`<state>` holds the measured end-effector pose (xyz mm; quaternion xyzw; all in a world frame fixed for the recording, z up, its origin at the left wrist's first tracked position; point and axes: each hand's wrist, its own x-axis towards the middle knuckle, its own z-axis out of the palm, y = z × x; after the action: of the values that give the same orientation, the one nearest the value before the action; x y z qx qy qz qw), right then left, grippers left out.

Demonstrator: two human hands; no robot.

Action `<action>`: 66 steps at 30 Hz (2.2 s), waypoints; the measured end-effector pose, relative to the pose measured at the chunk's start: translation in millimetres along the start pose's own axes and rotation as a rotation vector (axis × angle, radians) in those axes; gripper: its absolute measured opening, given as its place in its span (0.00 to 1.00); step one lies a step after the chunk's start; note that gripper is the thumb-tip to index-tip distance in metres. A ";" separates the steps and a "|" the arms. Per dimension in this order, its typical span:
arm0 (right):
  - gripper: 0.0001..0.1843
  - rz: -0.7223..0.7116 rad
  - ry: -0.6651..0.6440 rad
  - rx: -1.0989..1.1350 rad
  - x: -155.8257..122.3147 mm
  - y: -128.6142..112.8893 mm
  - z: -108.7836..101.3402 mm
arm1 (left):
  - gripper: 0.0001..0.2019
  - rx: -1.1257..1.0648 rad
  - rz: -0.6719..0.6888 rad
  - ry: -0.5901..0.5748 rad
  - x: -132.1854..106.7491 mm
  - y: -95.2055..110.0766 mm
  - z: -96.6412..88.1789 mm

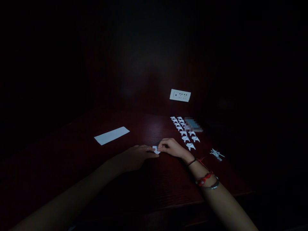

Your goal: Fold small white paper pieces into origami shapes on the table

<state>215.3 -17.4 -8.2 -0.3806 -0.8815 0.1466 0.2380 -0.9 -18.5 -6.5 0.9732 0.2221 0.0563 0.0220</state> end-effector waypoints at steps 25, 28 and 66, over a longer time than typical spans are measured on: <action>0.07 0.043 0.002 0.009 -6.0 -6.2 -2.5 | 0.26 -0.028 0.028 0.084 5.1 1.1 -0.6; 0.08 -0.019 -0.022 -0.047 -10.4 -8.9 -7.3 | 0.27 -0.036 0.029 0.067 5.8 -1.3 0.7; 0.12 -0.044 -0.139 -0.318 -16.1 -25.1 -15.7 | 0.27 -0.141 0.064 0.026 2.6 -9.9 -18.0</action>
<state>218.2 -44.9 11.1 -0.3831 -0.9160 0.0258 0.1163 -5.0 -8.2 10.9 0.9750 0.1865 0.0849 0.0856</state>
